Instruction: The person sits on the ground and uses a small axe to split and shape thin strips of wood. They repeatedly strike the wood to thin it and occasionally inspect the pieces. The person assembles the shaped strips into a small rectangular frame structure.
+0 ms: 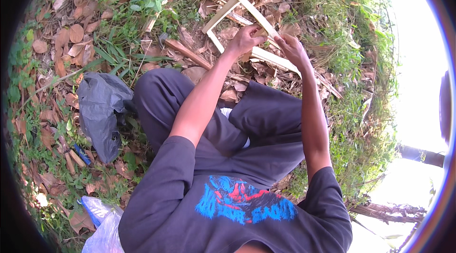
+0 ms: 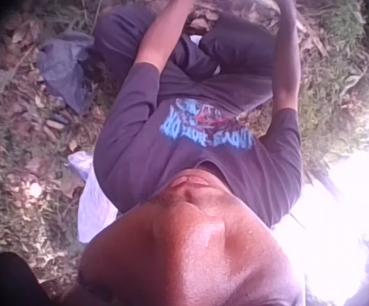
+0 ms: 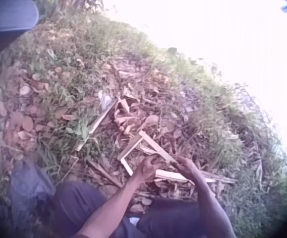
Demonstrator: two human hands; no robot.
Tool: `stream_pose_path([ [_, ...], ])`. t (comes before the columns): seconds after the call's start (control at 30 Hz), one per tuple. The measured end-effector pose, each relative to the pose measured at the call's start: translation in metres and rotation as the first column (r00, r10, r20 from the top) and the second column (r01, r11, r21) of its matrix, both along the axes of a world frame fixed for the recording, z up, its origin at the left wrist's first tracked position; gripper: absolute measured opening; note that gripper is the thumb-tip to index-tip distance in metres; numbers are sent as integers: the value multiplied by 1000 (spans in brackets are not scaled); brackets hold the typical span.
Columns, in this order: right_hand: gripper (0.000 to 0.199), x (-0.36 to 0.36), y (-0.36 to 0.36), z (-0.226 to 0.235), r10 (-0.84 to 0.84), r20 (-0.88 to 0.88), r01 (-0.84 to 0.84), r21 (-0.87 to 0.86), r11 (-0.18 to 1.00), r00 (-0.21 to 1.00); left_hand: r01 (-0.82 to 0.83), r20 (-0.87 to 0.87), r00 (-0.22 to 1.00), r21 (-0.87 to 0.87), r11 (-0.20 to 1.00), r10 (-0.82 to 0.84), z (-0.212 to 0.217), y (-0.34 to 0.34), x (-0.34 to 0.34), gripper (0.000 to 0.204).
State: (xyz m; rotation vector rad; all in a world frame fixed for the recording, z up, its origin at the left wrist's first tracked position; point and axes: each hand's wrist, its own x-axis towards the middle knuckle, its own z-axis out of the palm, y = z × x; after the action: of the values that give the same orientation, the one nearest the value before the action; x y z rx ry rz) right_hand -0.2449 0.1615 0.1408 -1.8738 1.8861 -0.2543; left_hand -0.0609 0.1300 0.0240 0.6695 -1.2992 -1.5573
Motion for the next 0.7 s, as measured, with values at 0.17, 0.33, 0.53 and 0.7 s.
stream_pose_path([
  [0.17,52,3,3,-8,5,89,-8,39,999,996,-39,21,999,-36,999,40,2,3,-3,41],
  [0.33,49,14,5,-3,-44,132,40,35,999,990,-157,-2,987,-119,980,158,-2,3,-4,38],
  [0.53,48,2,0,-13,-61,221,54,39,998,973,-86,64,994,-102,991,93,-7,-1,-5,45],
  [0.7,48,7,-2,-6,-35,165,29,39,999,986,-104,41,993,-112,988,109,-11,-2,-6,42],
])
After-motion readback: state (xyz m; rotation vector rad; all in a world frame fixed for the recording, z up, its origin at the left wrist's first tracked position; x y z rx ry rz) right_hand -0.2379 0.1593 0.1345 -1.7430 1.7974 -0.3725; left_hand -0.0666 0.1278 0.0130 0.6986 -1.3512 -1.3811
